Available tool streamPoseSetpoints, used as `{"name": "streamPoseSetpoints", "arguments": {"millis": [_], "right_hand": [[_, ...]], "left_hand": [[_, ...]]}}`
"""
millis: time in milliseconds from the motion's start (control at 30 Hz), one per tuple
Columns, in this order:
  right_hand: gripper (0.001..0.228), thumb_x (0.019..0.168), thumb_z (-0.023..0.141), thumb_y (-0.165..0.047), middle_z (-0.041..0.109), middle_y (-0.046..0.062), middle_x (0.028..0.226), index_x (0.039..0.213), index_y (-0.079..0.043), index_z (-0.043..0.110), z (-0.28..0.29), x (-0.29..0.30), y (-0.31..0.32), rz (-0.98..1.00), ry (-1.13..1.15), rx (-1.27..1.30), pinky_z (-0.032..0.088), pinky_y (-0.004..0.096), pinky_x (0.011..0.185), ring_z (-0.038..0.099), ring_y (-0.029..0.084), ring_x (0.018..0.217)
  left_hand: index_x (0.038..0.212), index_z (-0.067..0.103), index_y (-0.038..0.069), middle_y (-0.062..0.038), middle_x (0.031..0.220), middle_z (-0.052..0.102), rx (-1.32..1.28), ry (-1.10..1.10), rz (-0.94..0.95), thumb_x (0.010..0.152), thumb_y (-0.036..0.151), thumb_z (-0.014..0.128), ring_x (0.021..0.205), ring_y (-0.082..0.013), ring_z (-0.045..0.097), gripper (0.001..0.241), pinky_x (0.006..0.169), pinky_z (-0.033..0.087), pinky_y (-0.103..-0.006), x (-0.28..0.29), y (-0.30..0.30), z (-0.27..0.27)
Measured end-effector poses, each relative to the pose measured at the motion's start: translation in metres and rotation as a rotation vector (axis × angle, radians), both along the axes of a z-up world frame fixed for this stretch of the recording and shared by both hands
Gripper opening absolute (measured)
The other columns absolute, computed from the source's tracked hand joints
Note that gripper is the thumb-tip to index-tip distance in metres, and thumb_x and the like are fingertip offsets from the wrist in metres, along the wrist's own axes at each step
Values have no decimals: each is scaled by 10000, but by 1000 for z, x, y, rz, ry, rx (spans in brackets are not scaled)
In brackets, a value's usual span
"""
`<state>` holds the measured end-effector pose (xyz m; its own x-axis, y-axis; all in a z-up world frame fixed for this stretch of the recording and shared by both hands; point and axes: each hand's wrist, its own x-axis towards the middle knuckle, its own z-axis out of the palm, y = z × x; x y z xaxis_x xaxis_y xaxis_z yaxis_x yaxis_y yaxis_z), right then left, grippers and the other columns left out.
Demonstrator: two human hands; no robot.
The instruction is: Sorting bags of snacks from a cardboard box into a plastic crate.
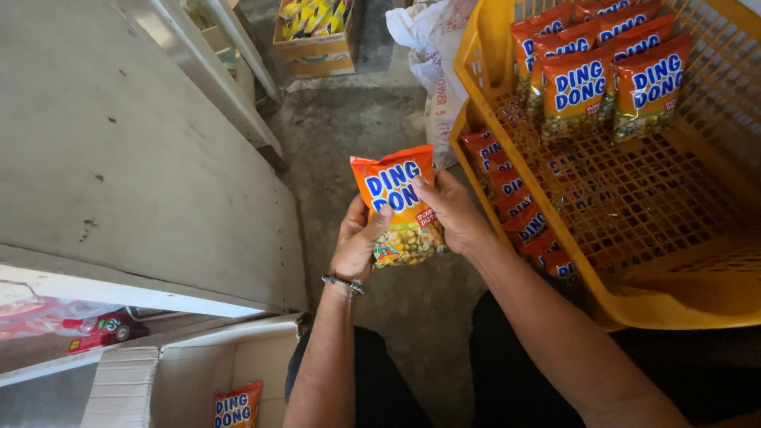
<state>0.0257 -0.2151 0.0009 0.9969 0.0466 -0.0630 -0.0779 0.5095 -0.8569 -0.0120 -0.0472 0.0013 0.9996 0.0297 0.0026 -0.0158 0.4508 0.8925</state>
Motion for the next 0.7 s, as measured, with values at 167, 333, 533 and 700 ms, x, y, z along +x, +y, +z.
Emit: {"name": "streamPoseSetpoints", "arguments": {"millis": [167, 333, 533, 700], "right_hand": [[366, 902, 826, -257, 690, 64, 939, 1145, -52, 645, 2, -3, 3, -49, -28, -51, 607, 297, 757, 698, 144, 823], [354, 910, 820, -249, 693, 85, 954, 1138, -50, 638, -4, -3, 9, -89, -65, -65, 610, 315, 769, 697, 158, 847], [392, 927, 730, -255, 666, 101, 1025, 1278, -107, 638, -32, 8, 5, -77, -128, -284, 598, 383, 817, 664, 201, 941], [481, 918, 669, -305, 649, 70, 1078, 1290, -14, 578, -12, -7, 6, 222, -157, -443, 512, 259, 764, 584, 123, 890]], "left_hand": [[1331, 606, 36, -149, 1125, 696, 48, -9, -9, 931, 214, 777, 1018, -234, 694, 469, 906, 592, -397, -1, -1, 7], [1310, 596, 31, -132, 1121, 702, 197, -63, -68, 741, 119, 941, 1026, -212, 663, 671, 931, 560, -388, -5, 3, -2], [1178, 651, 48, -90, 961, 727, 260, -118, 106, 759, 5, 865, 868, -207, 705, 473, 778, 607, -412, 3, 7, -14], [1340, 534, 48, -87, 1181, 649, 204, -80, 243, 910, 77, 677, 943, -153, 633, 454, 831, 530, -267, -1, 21, -1]]}}
